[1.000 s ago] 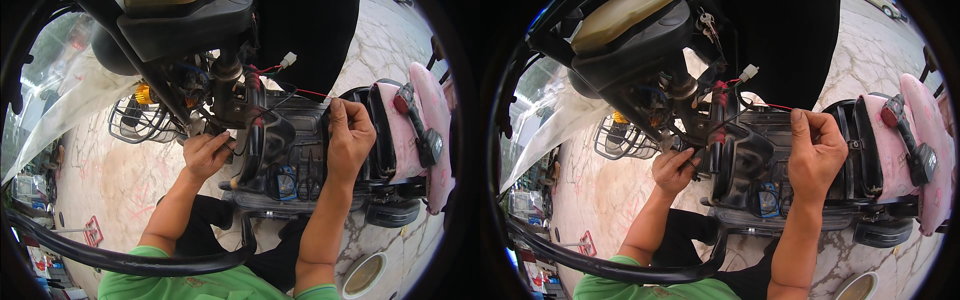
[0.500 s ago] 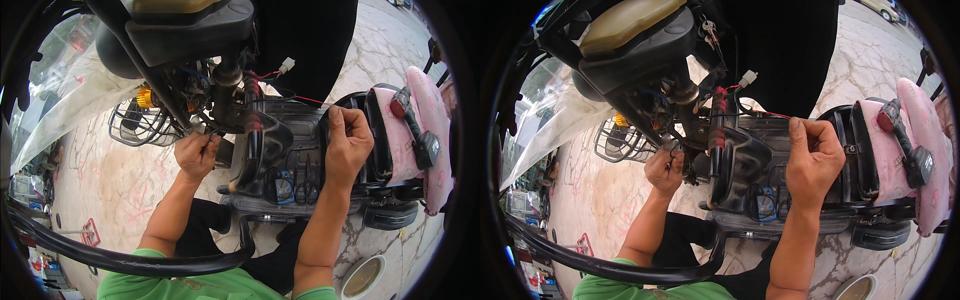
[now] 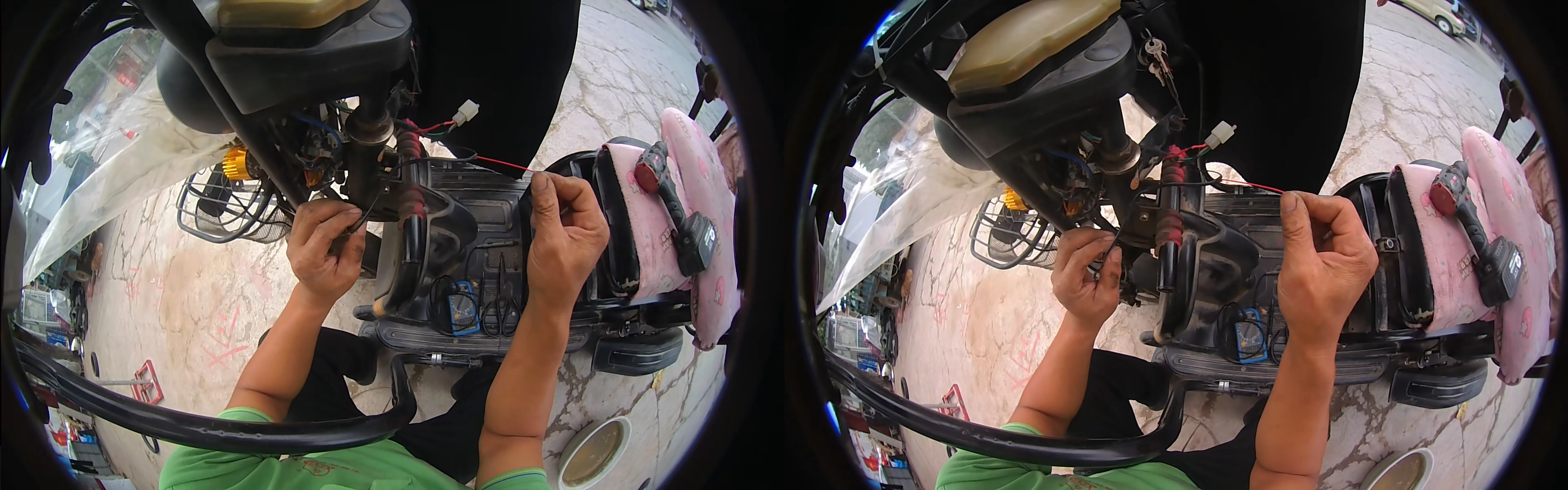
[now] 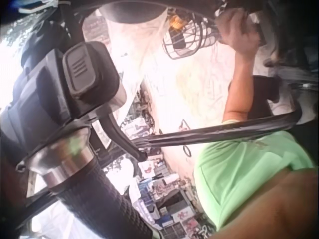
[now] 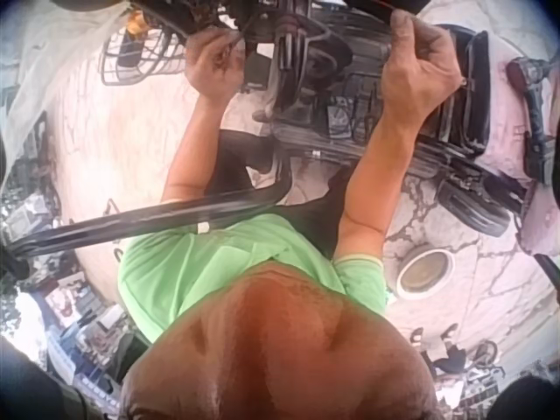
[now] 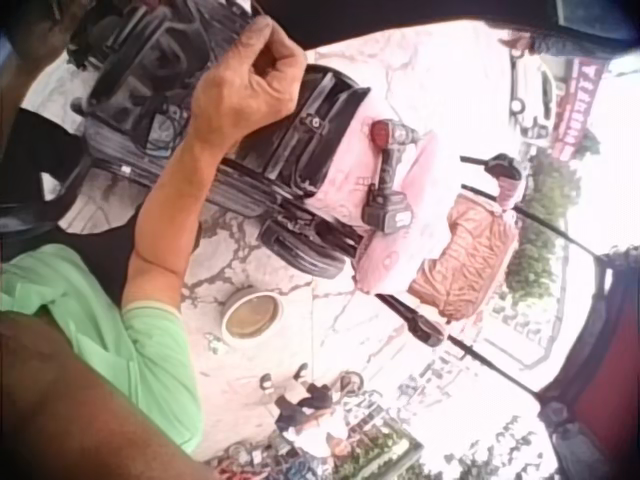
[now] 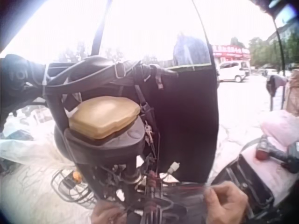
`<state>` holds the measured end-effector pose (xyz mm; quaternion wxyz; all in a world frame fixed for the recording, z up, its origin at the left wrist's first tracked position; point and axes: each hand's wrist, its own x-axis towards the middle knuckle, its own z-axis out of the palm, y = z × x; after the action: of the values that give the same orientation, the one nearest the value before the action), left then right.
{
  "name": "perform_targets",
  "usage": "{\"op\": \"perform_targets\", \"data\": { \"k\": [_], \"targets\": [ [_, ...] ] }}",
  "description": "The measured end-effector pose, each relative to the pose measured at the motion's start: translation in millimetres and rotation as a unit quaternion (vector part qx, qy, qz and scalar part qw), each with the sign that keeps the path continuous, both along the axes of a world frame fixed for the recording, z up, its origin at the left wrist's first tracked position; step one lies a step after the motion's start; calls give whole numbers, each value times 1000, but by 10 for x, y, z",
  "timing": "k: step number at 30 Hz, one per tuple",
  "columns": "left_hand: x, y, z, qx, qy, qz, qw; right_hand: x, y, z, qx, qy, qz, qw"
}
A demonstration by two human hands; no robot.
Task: The person repairs electrical wiring on a scooter by stripping, twisting, and taping wires near the handlebar area. They use electrical tape to insulate the connections and secure the wires.
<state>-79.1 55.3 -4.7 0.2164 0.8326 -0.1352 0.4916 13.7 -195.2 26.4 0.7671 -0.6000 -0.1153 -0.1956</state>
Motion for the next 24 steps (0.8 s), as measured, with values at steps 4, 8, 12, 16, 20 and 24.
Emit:
{"op": "perform_targets", "data": {
  "k": [4, 8, 12, 16, 20, 24],
  "targets": [
    [9, -33, -6, -39, 2, -51, 998, -5, 5, 5, -4, -6, 1, 1000],
    [-30, -105, 24, -88, 29, -66, 994, -11, 9, -7, 5, -5, 6, 1000],
    [-58, -158, 37, -127, 66, -35, 989, -66, 15, 58, 1, -1, 31, 1000],
    [-32, -232, 69, -151, 78, -17, 985, -122, -10, 102, -9, -5, 80, 997],
    [-8, -258, -3, -212, 95, -26, 972, -133, -46, 112, -33, -11, 84, 996],
    [-59, -320, 158, -242, 131, -45, 960, -150, -89, 143, -81, -22, 112, 990]
  ]
}}
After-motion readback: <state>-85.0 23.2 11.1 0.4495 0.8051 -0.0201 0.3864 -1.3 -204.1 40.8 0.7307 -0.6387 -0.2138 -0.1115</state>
